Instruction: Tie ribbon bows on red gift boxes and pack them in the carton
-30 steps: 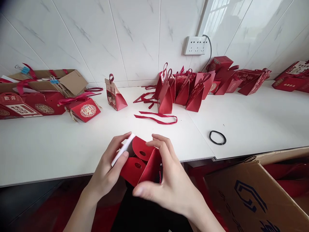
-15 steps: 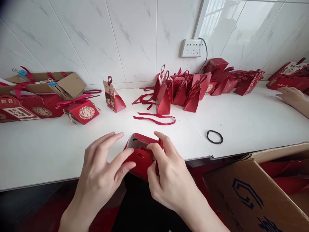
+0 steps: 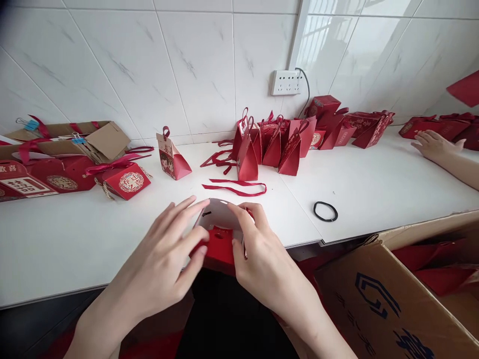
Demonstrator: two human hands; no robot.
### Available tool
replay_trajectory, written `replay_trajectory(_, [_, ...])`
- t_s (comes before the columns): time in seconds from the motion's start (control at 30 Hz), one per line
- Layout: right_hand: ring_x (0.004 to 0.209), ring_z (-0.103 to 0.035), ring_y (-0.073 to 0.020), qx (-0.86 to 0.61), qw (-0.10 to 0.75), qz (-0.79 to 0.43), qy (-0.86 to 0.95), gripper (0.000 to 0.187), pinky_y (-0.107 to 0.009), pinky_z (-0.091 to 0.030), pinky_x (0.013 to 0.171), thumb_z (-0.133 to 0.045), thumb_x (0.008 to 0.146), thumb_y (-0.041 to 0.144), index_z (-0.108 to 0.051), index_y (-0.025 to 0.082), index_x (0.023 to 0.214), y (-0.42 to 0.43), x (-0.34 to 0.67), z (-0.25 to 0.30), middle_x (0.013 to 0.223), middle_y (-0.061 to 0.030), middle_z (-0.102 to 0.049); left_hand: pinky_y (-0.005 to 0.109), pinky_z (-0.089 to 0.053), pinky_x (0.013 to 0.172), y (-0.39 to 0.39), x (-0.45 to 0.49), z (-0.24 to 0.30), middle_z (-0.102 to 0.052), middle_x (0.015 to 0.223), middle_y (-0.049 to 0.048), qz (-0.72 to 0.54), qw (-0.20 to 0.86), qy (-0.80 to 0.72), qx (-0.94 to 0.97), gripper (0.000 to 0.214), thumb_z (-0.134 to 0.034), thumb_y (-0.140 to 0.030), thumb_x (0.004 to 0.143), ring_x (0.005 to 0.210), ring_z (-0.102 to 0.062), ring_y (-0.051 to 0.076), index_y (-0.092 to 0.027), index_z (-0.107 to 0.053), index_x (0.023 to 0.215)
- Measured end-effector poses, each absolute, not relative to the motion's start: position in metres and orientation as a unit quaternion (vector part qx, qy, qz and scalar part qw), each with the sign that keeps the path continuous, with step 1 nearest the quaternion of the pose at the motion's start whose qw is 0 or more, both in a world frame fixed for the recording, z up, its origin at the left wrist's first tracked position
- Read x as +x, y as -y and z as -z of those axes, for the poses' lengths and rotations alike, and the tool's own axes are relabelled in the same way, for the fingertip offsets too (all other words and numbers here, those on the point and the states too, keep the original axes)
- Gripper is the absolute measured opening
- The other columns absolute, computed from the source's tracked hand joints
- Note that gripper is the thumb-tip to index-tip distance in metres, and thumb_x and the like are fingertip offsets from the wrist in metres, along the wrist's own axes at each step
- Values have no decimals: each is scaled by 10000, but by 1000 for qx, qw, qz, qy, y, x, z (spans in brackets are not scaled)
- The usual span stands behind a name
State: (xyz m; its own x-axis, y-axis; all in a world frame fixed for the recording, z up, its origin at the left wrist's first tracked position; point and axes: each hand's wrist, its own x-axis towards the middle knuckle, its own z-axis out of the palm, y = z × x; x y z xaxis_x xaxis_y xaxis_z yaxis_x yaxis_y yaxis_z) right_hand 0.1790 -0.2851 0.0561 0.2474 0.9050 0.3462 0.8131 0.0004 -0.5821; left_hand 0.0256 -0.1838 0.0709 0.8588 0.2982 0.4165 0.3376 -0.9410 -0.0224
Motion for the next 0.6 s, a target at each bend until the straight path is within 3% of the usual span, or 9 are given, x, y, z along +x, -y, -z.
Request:
replay_trajectory(0.1, [1171, -526, -221, -698, 352, -69, 621, 590, -397, -488, 986, -360, 821, 20, -361, 234, 1371, 285, 180, -55, 1281, -113, -438, 633, -356, 1020, 179, 22, -67, -487, 1330, 178, 239, 89, 227, -940, 270, -436, -114, 818, 1246, -454, 362, -148, -617, 1015])
replay_trajectory(0.17, [1190, -518, -228, -700, 352, -70, 618, 616, -413, -475, 1002, -338, 804, -5, -363, 233, 1372, 285, 180, -54, 1294, -115, -435, 637, -367, 1015, 179, 21, -66, -419, 1401, 164, 217, 80, 232, -945, 301, -427, -106, 817, 1308, -375, 384, -152, -626, 1039])
replay_trajectory(0.33, [1195, -523, -226, -696, 381, -62, 606, 567, -383, -485, 993, -390, 821, 46, -417, 268, 1342, 288, 183, -55, 1278, -86, -469, 516, -430, 1036, 181, 10, -62, -226, 1523, 88, 207, -65, 187, -958, 312, -397, -58, 834, 1404, -220, 328, -180, -593, 1045])
replay_trajectory(0.5, [1149, -549, -229, -708, 395, -87, 579, 442, -372, -517, 943, -450, 872, 192, -459, 279, 1305, 294, 185, -56, 1245, -90, -475, 532, -401, 1052, 183, -7, -43, -298, 1494, 28, 309, -170, 135, -926, 330, -362, 47, 803, 1400, -254, 302, -212, -567, 801])
replay_trajectory(0.6, [1155, -542, -242, -709, 400, -83, 574, 500, -352, -546, 905, -546, 847, 259, -425, 300, 1330, 299, 183, -52, 1260, -86, -462, 474, -451, 1031, 186, -9, -37, -359, 1449, -10, 344, -205, 117, -909, 375, -357, 90, 776, 1366, -331, 258, -227, -559, 772])
